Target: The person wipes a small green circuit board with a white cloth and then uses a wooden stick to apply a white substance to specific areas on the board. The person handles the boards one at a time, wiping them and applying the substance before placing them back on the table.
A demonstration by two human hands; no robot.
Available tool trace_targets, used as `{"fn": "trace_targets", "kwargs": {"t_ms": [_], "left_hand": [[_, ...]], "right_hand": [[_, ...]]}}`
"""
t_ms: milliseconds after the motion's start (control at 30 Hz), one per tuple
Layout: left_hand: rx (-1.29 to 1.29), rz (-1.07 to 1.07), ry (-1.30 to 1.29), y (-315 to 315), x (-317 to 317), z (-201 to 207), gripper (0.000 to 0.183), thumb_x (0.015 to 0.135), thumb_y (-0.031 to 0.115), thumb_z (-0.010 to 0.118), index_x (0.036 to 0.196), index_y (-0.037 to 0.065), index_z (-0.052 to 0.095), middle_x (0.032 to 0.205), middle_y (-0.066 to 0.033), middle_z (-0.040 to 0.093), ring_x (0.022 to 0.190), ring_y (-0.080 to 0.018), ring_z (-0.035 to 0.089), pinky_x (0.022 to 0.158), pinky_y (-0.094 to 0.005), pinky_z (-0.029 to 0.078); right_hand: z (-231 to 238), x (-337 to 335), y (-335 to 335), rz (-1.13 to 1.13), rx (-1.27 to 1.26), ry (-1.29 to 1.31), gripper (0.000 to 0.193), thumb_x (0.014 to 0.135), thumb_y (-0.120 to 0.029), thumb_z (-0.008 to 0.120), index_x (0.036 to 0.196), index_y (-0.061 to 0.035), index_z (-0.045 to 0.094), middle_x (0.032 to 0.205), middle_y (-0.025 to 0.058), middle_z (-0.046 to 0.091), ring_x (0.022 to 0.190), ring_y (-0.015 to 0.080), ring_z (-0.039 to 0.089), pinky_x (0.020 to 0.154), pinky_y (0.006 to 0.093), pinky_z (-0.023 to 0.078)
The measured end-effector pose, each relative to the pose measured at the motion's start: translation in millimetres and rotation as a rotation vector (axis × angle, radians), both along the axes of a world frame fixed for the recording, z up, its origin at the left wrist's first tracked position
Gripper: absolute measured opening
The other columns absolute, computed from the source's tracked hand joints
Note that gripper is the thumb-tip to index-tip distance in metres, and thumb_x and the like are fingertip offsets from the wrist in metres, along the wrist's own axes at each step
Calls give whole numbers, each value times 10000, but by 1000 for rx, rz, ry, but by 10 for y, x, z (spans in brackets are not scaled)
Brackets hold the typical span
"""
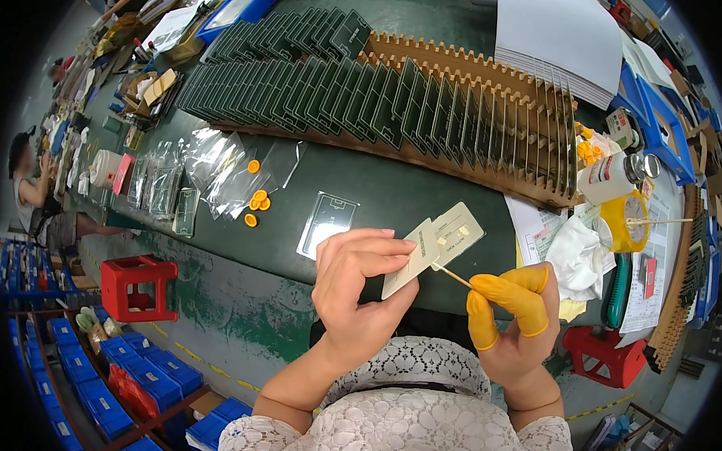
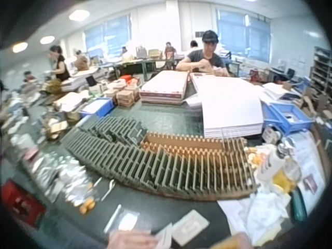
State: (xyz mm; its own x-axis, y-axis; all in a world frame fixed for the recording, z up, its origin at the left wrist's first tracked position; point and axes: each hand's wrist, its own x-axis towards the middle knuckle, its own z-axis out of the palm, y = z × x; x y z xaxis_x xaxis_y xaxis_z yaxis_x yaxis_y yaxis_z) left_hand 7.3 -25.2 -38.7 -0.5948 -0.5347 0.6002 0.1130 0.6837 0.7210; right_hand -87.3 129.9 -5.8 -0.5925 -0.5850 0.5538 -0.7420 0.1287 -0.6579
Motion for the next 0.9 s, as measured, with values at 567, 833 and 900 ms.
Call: {"fn": "trace_targets", "kwargs": {"t_ms": [567, 833, 900], "left_hand": [[12, -5, 12, -6, -2, -26, 336, 683, -160, 713, 885, 66, 568, 937, -78, 709, 947, -258, 662, 878, -352, 496], [5, -24, 19, -7, 0, -24, 333, 686, -160, 699, 890, 64, 560, 951, -88, 707, 955, -268, 659, 872, -357, 510], [5, -27, 18, -8, 2, -18, 334, 684, -160, 699, 889, 63, 559, 955, -90, 706, 957, -269, 658, 870, -356, 511]], "right_hand": [[33, -40, 16, 31, -39, -52, 284, 745, -7, 793, 1011, -46, 701, 853, 63, 615, 724, 198, 530, 604, 279, 419], [20, -35, 14, 28, -40, -71, 278, 743, -11, 801, 1000, -47, 702, 854, 64, 616, 730, 198, 530, 594, 280, 420], [17, -36, 10, 32, -45, -64, 282, 740, -11, 803, 1001, -46, 701, 854, 66, 616, 729, 202, 530, 595, 283, 419]]}}
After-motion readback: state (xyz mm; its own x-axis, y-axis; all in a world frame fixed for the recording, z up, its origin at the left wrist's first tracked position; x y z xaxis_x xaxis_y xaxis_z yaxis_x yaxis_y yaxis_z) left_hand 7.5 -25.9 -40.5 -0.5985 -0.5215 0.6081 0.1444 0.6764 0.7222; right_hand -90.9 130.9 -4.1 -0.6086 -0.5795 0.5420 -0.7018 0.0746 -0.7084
